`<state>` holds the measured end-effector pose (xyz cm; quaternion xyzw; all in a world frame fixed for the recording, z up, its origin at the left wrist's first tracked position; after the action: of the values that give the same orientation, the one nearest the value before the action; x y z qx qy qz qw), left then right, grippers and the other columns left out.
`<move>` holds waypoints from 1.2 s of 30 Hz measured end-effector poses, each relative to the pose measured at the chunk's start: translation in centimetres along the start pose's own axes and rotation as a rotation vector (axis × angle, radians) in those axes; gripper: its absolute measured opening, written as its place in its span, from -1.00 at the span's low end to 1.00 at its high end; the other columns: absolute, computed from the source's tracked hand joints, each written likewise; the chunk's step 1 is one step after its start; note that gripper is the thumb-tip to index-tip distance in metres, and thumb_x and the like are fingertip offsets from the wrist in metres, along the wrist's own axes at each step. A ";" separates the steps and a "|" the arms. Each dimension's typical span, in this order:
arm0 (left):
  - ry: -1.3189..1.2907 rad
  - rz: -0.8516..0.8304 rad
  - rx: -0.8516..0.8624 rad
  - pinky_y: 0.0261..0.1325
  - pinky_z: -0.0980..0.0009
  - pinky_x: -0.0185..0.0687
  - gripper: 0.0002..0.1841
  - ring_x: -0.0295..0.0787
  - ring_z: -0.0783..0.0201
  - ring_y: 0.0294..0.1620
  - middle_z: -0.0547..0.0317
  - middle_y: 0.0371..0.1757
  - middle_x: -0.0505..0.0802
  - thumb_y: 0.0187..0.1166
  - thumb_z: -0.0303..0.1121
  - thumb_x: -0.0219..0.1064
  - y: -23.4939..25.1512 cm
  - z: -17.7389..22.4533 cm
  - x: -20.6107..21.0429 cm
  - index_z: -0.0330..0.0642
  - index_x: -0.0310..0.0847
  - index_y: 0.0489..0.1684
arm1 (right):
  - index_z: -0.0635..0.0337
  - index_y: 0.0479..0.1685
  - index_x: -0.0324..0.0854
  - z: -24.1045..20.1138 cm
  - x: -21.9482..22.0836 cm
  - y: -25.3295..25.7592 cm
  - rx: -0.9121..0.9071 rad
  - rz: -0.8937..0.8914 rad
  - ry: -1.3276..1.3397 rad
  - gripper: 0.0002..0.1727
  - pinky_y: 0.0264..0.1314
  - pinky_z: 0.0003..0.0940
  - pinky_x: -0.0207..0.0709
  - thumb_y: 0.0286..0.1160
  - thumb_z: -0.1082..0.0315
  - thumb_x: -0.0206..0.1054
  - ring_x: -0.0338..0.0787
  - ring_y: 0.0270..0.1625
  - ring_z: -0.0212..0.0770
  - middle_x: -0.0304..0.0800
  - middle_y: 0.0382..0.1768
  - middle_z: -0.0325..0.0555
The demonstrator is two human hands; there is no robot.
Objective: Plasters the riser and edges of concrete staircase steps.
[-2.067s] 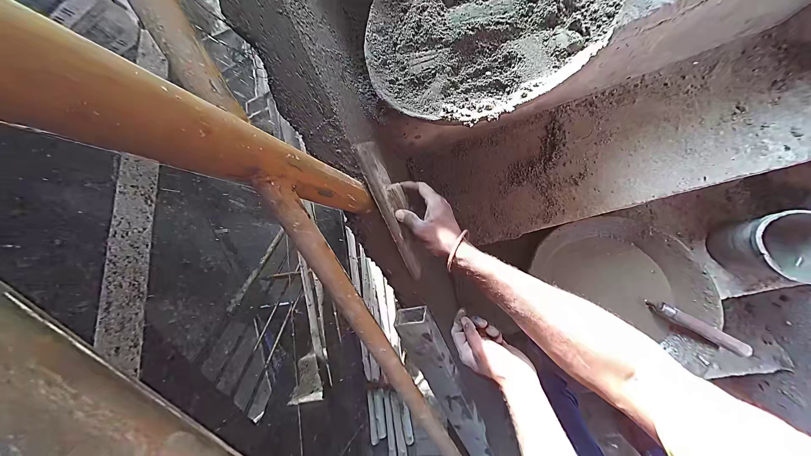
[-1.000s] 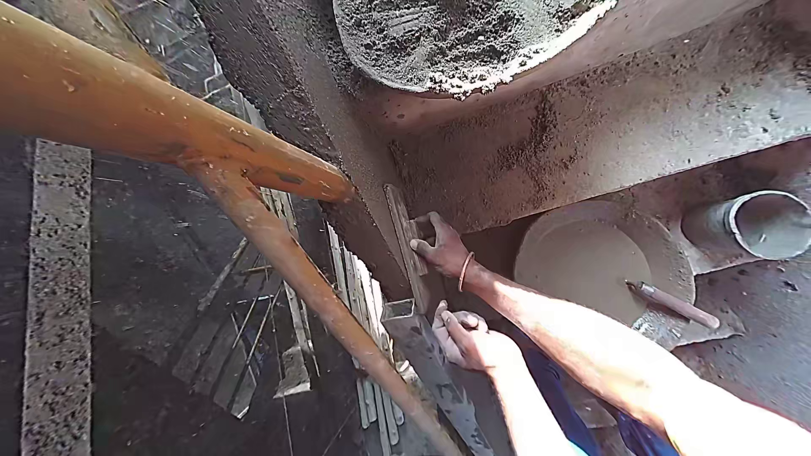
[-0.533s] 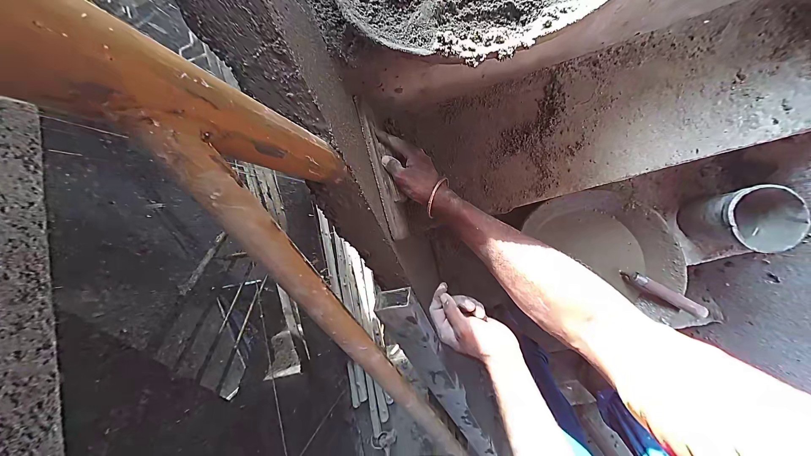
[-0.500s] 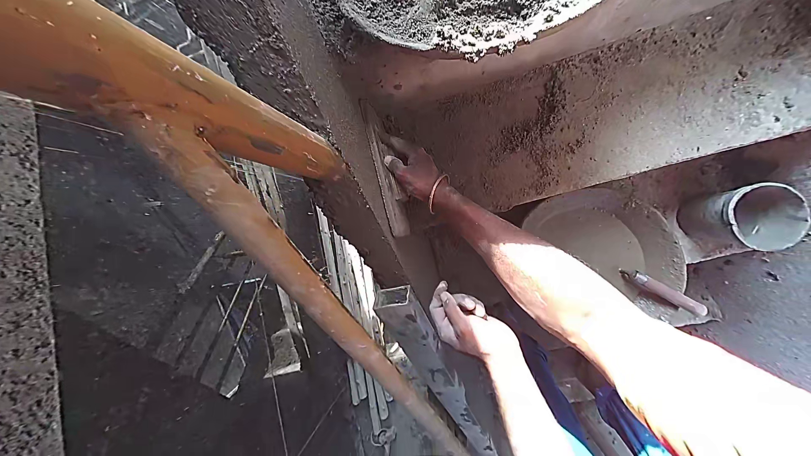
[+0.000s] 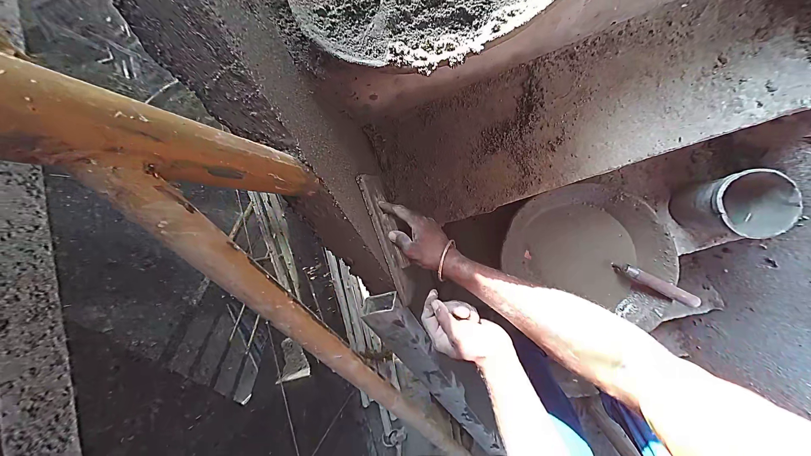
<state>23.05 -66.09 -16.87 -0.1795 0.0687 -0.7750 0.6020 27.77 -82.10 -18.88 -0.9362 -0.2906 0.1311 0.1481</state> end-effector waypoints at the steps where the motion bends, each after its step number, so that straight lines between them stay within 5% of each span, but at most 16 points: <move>1: -0.007 -0.002 0.009 -0.77 0.70 0.33 -0.75 0.38 0.59 -0.84 0.42 -0.72 0.49 0.85 -0.42 -0.12 0.1 0.1 0.2 -0.21 0.52 0.06 | -0.32 0.79 0.34 -0.6 -0.2 0.0 -0.046 0.030 0.026 -0.34 0.40 0.24 0.57 0.68 0.30 0.31 0.74 0.39 0.04 0.68 0.50 -0.09; 4: 0.013 0.008 0.003 -0.80 0.69 0.30 -0.75 0.34 0.59 -0.86 0.42 -0.73 0.45 0.85 -0.43 -0.12 0.0 0.1 0.7 -0.23 0.53 0.04 | -0.31 0.75 0.40 -5.1 -1.9 0.0 -0.216 0.145 0.064 -0.36 0.15 0.20 0.70 0.66 0.28 0.34 0.79 0.23 0.04 0.73 0.37 -0.05; 8: 0.017 -0.013 0.004 -0.79 0.68 0.33 -0.73 0.34 0.59 -0.86 0.41 -0.73 0.45 0.84 -0.45 -0.15 0.4 0.5 0.8 -0.25 0.53 0.05 | -0.20 0.76 0.40 -10.0 -3.9 4.7 -0.300 0.174 0.075 -0.35 0.44 0.09 0.61 0.64 0.34 0.33 0.72 0.44 -0.11 0.66 0.53 -0.14; 12: -0.015 0.008 -0.032 -0.79 0.69 0.26 -0.73 0.29 0.57 -0.86 0.43 -0.74 0.41 0.85 -0.43 -0.13 1.2 1.2 0.8 -0.22 0.54 0.06 | -0.23 0.73 0.43 -3.5 -2.0 4.2 -0.158 0.178 0.023 -0.38 0.23 0.24 0.65 0.65 0.30 0.34 0.79 0.28 0.06 0.75 0.40 -0.02; 14: -0.020 0.018 -0.052 -0.79 0.70 0.26 -0.74 0.30 0.58 -0.86 0.43 -0.73 0.41 0.86 -0.42 -0.11 1.3 1.0 0.8 -0.20 0.54 0.07 | -0.26 0.75 0.41 -0.8 -1.4 4.9 -0.062 0.123 0.019 -0.38 0.46 0.25 0.54 0.67 0.25 0.34 0.70 0.47 0.03 0.64 0.55 -0.08; 16: -0.001 0.010 -0.059 -0.79 0.69 0.27 -0.74 0.30 0.58 -0.86 0.43 -0.72 0.42 0.85 -0.44 -0.12 0.9 0.8 0.6 -0.23 0.53 0.08 | -0.24 0.74 0.40 -0.5 -1.4 4.7 -0.007 0.065 0.068 -0.37 0.46 0.22 0.55 0.66 0.26 0.35 0.71 0.46 0.03 0.63 0.55 -0.05; 19: -0.001 0.010 -0.053 -0.79 0.69 0.28 -0.75 0.31 0.57 -0.86 0.42 -0.74 0.42 0.86 -0.42 -0.11 0.9 0.7 0.9 -0.21 0.54 0.05 | -0.29 0.74 0.38 -0.5 -1.2 2.0 0.071 -0.001 0.120 -0.37 0.01 0.17 0.75 0.67 0.25 0.37 0.86 0.04 0.10 0.75 0.32 0.10; 22: 0.007 -0.001 -0.028 -0.79 0.69 0.25 -0.74 0.29 0.59 -0.86 0.44 -0.75 0.41 0.85 -0.41 -0.11 1.3 0.7 1.0 -0.17 0.55 0.04 | -0.33 0.74 0.38 0.6 -0.2 0.6 0.074 -0.024 0.090 -0.36 0.40 0.16 0.61 0.65 0.25 0.38 0.77 0.35 0.00 0.70 0.46 -0.05; 26: 0.002 0.013 -0.039 -0.79 0.69 0.23 -0.74 0.26 0.58 -0.87 0.44 -0.75 0.38 0.85 -0.43 -0.12 1.6 0.8 1.0 -0.17 0.55 0.01 | -0.24 0.70 0.45 -1.0 -1.2 3.0 0.060 0.105 0.073 -0.40 0.14 0.24 0.67 0.65 0.25 0.38 0.81 0.16 0.12 0.77 0.31 0.08; 29: 0.011 0.046 -0.068 -0.79 0.69 0.22 -0.73 0.25 0.58 -0.86 0.44 -0.74 0.38 0.84 -0.43 -0.11 2.0 1.0 0.9 -0.17 0.57 0.01 | -0.20 0.70 0.47 -2.0 -2.8 8.1 0.044 0.137 -0.006 -0.39 0.36 0.23 0.60 0.61 0.22 0.38 0.76 0.35 0.10 0.72 0.40 0.07; 32: 0.007 0.048 -0.065 -0.80 0.68 0.23 -0.73 0.26 0.57 -0.87 0.43 -0.75 0.38 0.84 -0.44 -0.12 2.4 1.1 0.6 -0.20 0.56 0.03 | -0.18 0.67 0.50 -2.5 -3.7 10.8 0.034 0.152 -0.010 -0.40 0.23 0.18 0.67 0.59 0.24 0.40 0.80 0.22 0.07 0.74 0.34 0.09; 36: -0.003 0.046 -0.074 -0.81 0.68 0.20 -0.74 0.25 0.57 -0.87 0.43 -0.75 0.38 0.85 -0.44 -0.10 2.5 1.2 0.8 -0.21 0.57 0.03 | -0.22 0.69 0.48 -3.7 -4.1 9.9 -0.053 0.136 0.034 -0.38 0.30 0.23 0.65 0.59 0.28 0.40 0.78 0.31 0.08 0.71 0.42 0.07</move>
<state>25.56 -67.41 -16.38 -0.2014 0.1005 -0.7575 0.6128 30.80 -93.04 -18.29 -0.9595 -0.2271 0.1171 0.1189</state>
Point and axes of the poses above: each hand's wrist, its own y-axis towards the middle knuckle, its own x-axis out of the palm, z = x × y, the point moved 4 cm from there along y, towards the middle knuckle
